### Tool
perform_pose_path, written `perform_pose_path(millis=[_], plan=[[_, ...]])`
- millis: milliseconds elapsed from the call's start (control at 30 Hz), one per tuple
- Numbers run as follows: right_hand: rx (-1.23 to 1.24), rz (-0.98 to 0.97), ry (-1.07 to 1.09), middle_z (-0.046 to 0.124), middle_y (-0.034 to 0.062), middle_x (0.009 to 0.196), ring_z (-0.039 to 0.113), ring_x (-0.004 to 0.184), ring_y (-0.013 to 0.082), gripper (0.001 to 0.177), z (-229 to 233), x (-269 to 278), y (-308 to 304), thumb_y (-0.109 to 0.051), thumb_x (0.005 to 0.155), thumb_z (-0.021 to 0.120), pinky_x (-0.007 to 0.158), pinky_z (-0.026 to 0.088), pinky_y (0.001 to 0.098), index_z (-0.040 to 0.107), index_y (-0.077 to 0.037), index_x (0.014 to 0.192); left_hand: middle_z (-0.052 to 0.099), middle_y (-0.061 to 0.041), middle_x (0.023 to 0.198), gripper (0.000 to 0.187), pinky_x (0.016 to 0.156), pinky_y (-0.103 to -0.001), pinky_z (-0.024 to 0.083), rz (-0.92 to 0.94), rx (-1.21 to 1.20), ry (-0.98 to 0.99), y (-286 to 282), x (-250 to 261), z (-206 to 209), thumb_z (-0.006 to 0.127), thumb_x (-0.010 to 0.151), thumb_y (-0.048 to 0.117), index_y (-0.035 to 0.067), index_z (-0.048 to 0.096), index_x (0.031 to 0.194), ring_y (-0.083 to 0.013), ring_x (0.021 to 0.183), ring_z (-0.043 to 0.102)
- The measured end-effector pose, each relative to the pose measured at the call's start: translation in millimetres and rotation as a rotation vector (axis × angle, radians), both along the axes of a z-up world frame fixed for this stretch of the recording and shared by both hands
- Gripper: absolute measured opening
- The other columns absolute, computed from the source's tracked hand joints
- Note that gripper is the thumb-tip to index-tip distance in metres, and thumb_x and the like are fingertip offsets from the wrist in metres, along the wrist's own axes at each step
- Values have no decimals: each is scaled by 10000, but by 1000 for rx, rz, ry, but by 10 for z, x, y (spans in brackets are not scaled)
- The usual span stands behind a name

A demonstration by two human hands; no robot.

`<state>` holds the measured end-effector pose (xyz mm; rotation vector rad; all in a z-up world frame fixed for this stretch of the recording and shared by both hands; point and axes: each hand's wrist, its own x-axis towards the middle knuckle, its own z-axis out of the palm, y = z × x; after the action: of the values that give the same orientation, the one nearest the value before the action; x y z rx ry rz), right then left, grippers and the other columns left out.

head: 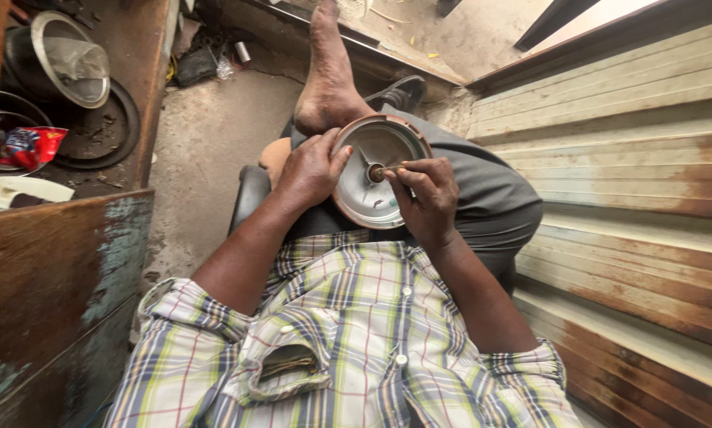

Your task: The person sits and works on a circular metal electrical component, likely a fan housing, using a small metal tool to scrape or adjust the central hub. The person repeatedly rotates the component and manipulates the tool around the hub area.

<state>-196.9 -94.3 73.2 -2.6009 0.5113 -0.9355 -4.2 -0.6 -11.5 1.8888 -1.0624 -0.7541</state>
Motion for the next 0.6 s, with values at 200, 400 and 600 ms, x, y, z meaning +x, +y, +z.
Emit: perform_pose_path(millis=[200, 400, 600], plan=[[10, 67, 1, 729, 122, 1181, 723, 1066, 280, 192, 79, -13, 49, 6, 938, 818, 887, 608, 386, 661, -50, 1032, 695, -208, 1155, 496, 942, -502, 514, -11, 50, 18, -3, 27, 45, 577, 1025, 400, 75, 577, 1400, -389, 1102, 671], [-13, -67, -19, 700, 88, 1030, 669, 950, 257, 259, -29, -70, 21, -77, 868, 913, 794, 566, 393, 663, -67, 934, 697, -222, 1156, 483, 927, -516, 514, -1, -50, -30, 2, -12, -4, 584, 1027, 390, 65, 590, 1386, -418, 1100, 665], [26, 66, -10, 717, 129, 1189, 714, 1100, 301, 228, 67, -30, 87, 4, 942, 816, 925, 598, 399, 606, -45, 1015, 698, -225, 1157, 479, 940, -520, 507, -15, 57, 7, 18, 7, -13, 569, 1027, 404, 78, 602, 1377, -425, 1104, 658]])
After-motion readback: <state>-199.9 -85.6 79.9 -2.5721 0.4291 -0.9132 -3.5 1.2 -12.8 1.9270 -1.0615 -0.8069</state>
